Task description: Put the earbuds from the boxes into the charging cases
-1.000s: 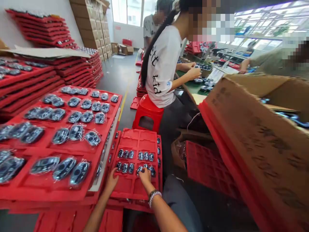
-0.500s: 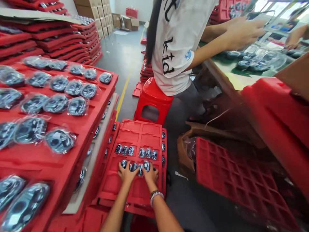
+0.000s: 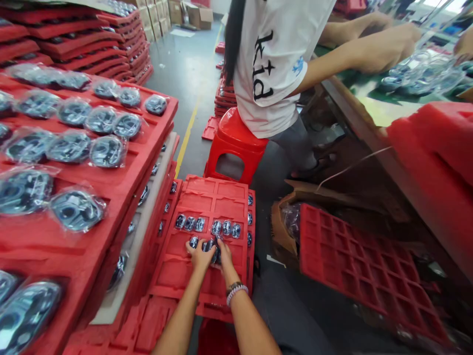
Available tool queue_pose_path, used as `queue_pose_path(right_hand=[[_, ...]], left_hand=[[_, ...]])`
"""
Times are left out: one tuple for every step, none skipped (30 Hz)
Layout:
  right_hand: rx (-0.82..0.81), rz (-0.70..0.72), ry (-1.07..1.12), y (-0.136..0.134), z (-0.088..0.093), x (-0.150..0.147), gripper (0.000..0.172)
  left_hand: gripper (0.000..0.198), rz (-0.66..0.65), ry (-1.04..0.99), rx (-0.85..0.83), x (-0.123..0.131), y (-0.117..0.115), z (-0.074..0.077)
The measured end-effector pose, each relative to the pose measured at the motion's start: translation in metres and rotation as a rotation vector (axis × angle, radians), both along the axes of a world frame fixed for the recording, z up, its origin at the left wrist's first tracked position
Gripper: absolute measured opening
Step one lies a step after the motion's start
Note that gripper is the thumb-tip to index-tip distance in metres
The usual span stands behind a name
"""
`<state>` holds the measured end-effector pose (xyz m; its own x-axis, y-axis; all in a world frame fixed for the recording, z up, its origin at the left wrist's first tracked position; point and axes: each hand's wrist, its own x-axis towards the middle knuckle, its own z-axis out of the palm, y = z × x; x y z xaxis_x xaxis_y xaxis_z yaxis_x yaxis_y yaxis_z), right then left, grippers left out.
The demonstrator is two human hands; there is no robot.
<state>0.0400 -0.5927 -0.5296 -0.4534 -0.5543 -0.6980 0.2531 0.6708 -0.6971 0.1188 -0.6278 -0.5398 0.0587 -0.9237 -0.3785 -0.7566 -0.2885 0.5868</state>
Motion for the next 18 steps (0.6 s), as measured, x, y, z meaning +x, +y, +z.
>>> queue_pose_path(right_hand=[[-0.021,-0.032,-0.059,0.0,0.002,0.001,0.042],[-0.041,-0.057,-0.11,0.0,0.004,0.003,0.042],[-0.06,-0.077,-0.154,0.0,0.006,0.003,0.042],[-0.077,-0.093,-0.193,0.0,0.009,0.004,0.042],[-0.092,-0.104,-0.227,0.0,0.012,0.004,0.04],[-0.104,-0.11,-0.256,0.0,0.015,0.004,0.039],[-0.114,-0.11,-0.282,0.0,0.019,0.003,0.038],[-0.119,-0.103,-0.306,0.001,0.023,0.003,0.037],[-0.122,-0.09,-0.327,0.002,0.028,0.003,0.036],[-0.122,-0.071,-0.346,0.005,0.033,0.002,0.035],[-0.12,-0.047,-0.362,0.008,0.039,0.002,0.034],[-0.116,-0.021,-0.374,0.013,0.044,0.002,0.033],[-0.11,0.006,-0.381,0.018,0.05,0.002,0.032],[-0.103,0.031,-0.383,0.023,0.057,0.002,0.032],[-0.096,0.054,-0.379,0.029,0.063,0.003,0.031],[-0.092,0.075,-0.37,0.035,0.071,0.003,0.031],[-0.093,0.097,-0.357,0.04,0.079,0.005,0.029],[-0.099,0.119,-0.343,0.045,0.089,0.006,0.028]], left_hand=[[0.043,0.002,0.022,0.001,0.0,-0.001,-0.002],[0.041,0.0,0.044,-0.005,0.001,-0.002,-0.004],[0.039,-0.005,0.066,-0.014,0.002,-0.002,-0.006],[0.036,-0.009,0.088,-0.026,0.003,-0.002,-0.007],[0.034,-0.011,0.108,-0.039,0.005,-0.001,-0.008],[0.032,-0.01,0.125,-0.051,0.007,0.001,-0.009],[0.029,-0.006,0.141,-0.061,0.009,0.003,-0.009],[0.027,0.004,0.154,-0.069,0.012,0.005,-0.009],[0.026,0.017,0.166,-0.076,0.014,0.009,-0.007],[0.025,0.033,0.177,-0.082,0.016,0.014,-0.005],[0.024,0.049,0.188,-0.087,0.019,0.019,-0.003],[0.024,0.066,0.2,-0.093,0.021,0.026,0.001],[0.024,0.081,0.212,-0.098,0.024,0.033,0.005],[0.025,0.095,0.226,-0.104,0.026,0.042,0.009],[0.026,0.106,0.24,-0.111,0.029,0.05,0.015],[0.027,0.116,0.255,-0.119,0.032,0.059,0.021],[0.028,0.129,0.269,-0.13,0.034,0.068,0.028],[0.029,0.141,0.283,-0.145,0.037,0.076,0.035]])
